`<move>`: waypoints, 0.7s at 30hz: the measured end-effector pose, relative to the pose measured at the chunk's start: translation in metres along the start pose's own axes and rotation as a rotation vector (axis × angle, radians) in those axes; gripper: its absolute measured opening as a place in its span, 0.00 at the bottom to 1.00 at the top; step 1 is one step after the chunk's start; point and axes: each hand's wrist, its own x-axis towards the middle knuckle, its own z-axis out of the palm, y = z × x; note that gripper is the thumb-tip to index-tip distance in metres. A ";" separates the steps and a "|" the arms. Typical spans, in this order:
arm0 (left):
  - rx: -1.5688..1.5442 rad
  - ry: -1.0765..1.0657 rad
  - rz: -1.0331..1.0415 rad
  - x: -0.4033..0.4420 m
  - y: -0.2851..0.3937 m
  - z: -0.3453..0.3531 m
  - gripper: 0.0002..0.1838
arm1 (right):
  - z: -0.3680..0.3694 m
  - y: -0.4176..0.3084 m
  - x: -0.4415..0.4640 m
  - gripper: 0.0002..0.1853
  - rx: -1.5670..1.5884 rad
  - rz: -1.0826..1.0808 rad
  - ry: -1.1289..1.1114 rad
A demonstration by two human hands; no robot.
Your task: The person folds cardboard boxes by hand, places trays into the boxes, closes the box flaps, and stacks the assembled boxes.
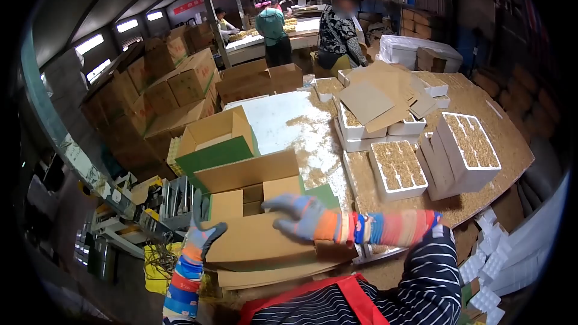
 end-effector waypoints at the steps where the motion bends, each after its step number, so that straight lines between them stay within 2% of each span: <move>1: 0.234 0.026 0.141 0.000 -0.006 0.011 0.54 | -0.020 -0.019 0.017 0.31 -0.732 -0.155 -0.070; 2: 0.194 0.037 0.063 -0.001 -0.002 0.014 0.58 | -0.024 -0.017 0.028 0.29 -0.696 -0.159 -0.016; 4: 0.588 0.137 0.279 0.002 0.004 0.010 0.58 | -0.027 0.003 0.046 0.26 -0.625 -0.154 0.114; 6: 0.553 0.214 0.352 0.000 0.008 0.009 0.56 | -0.029 0.015 0.058 0.24 -0.560 -0.174 0.237; 7: 0.324 0.224 0.314 0.000 0.011 0.010 0.55 | -0.041 -0.035 0.047 0.25 -0.443 0.024 -0.251; 8: 0.091 0.238 0.267 -0.002 0.011 0.011 0.54 | -0.038 -0.024 0.043 0.28 -0.399 -0.075 -0.219; 9: 0.171 0.228 0.151 0.000 -0.007 0.002 0.44 | -0.025 -0.003 0.030 0.31 -0.340 -0.162 -0.186; 10: -0.282 0.021 -0.247 0.010 -0.028 -0.010 0.33 | -0.014 0.010 0.017 0.34 -0.280 -0.242 -0.151; 11: -0.026 -0.175 -0.283 0.010 -0.044 -0.028 0.29 | -0.007 0.019 0.009 0.36 -0.417 -0.014 0.073; 12: 0.245 -0.320 -0.207 0.009 -0.049 -0.041 0.27 | -0.004 0.025 0.004 0.38 -0.552 0.210 0.301; 13: 0.539 -0.450 -0.088 0.009 -0.053 -0.053 0.26 | 0.001 0.041 0.001 0.44 -0.216 0.620 0.063; 14: 0.787 -0.552 0.055 0.008 -0.057 -0.066 0.24 | 0.005 0.042 -0.001 0.44 0.057 0.460 0.078; 16: 1.214 -0.614 0.048 -0.001 -0.017 -0.070 0.23 | 0.004 0.044 0.000 0.43 0.572 0.109 0.121; 18: 0.693 -0.085 0.116 -0.039 0.013 -0.034 0.25 | 0.000 0.060 -0.009 0.42 1.290 0.177 0.266; 20: 0.892 -0.064 0.316 -0.058 -0.025 0.004 0.24 | -0.005 0.063 -0.020 0.47 0.342 0.044 0.249; 21: 0.984 -0.053 0.427 -0.074 -0.050 0.014 0.24 | -0.001 0.056 -0.037 0.49 0.325 0.192 0.169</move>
